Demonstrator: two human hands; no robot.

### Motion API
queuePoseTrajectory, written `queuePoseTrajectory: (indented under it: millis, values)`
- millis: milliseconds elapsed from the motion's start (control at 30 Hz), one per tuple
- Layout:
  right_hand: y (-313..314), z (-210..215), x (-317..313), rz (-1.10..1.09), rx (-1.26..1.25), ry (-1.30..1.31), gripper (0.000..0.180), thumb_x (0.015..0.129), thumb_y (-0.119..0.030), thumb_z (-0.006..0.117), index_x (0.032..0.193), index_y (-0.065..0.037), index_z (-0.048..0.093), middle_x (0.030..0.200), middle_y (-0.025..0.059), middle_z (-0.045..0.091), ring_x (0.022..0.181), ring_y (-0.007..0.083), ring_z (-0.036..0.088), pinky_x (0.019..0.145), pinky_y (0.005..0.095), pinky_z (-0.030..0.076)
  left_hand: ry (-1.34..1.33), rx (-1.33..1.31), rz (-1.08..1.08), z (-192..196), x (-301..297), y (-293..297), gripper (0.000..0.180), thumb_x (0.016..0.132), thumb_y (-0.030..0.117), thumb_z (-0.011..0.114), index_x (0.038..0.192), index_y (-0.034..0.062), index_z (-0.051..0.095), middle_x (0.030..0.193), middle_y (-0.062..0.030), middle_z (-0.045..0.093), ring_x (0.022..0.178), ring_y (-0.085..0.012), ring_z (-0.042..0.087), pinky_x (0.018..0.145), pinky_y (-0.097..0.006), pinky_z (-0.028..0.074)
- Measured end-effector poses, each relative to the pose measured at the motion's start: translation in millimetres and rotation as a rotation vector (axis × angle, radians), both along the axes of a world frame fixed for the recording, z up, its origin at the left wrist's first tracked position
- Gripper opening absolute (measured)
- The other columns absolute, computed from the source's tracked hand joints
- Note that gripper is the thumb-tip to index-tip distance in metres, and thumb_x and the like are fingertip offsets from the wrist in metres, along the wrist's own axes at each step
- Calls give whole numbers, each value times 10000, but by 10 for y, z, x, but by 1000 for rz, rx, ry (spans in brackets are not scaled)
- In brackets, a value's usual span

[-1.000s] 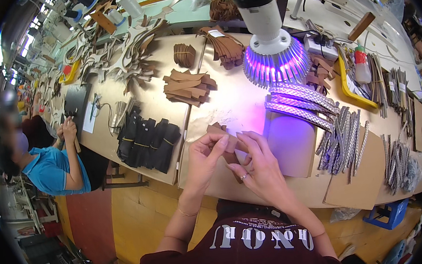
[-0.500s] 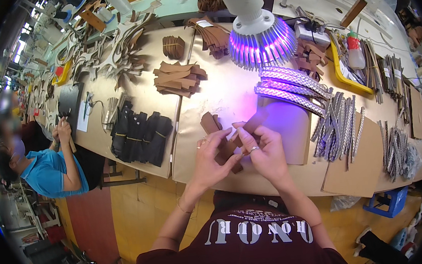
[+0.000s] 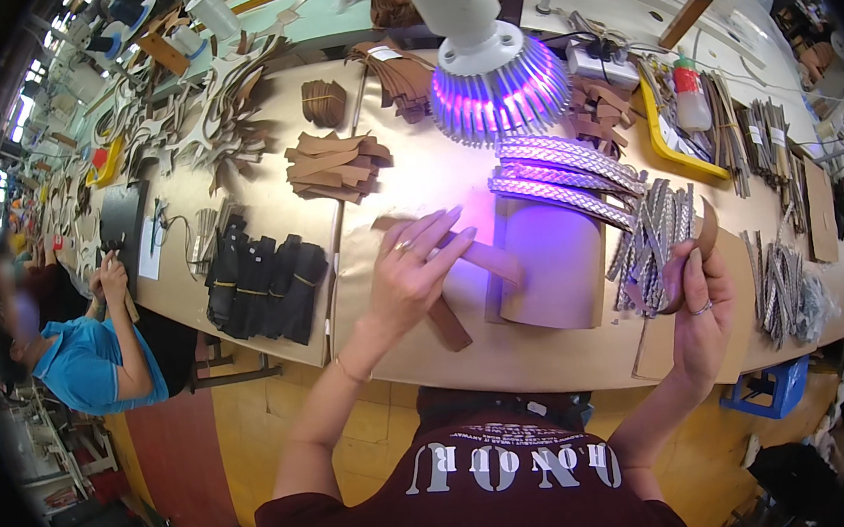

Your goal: The person repeatedly picks up braided straps and brown leather pieces, aligns them on a cylindrical form, and secures them in place. The person continues this process, adding more straps and leather pieces to the form.

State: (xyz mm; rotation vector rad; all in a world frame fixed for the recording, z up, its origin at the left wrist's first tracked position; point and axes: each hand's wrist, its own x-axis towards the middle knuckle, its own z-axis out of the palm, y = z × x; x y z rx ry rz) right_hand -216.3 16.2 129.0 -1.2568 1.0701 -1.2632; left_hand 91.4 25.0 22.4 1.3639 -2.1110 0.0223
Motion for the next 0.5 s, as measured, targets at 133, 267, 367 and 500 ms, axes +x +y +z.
queuePoseTrajectory:
  millis: [133, 267, 367, 500]
  values:
    - [103, -75, -28, 23, 80, 128, 214, 1010, -170, 535, 967, 14, 636, 803, -3, 594, 717, 86, 546, 684, 221, 456, -155, 255, -156, -229, 53, -263, 567, 796, 24, 611, 1349, 129, 542, 1440, -106, 479, 1334, -310, 442, 1131, -462, 312]
    - [59, -157, 35, 319, 202, 174, 211, 999, -169, 552, 959, 24, 628, 794, 34, 632, 732, 118, 607, 660, 264, 488, 13, 294, -38, -24, 29, -54, 575, 804, 25, 600, 1370, 89, 524, 1388, -120, 540, 1277, -313, 507, 1099, -427, 358]
    - [-20, -121, 56, 577, 238, 292, 213, 998, -147, 541, 936, 42, 616, 776, 74, 636, 733, 143, 634, 659, 284, 508, 542, 392, -25, 282, -160, 126, 418, 933, 125, 564, 1345, 51, 545, 1260, -131, 630, 1116, -235, 616, 978, -349, 444]
    - [-121, -31, 111, 768, 177, 371, 197, 984, -146, 565, 928, 34, 625, 688, 75, 609, 671, 138, 635, 628, 283, 506, 1462, 1151, -428, 508, -513, 109, 427, 1005, 245, 551, 1332, -29, 525, 1164, -117, 662, 998, -143, 636, 842, -280, 491]
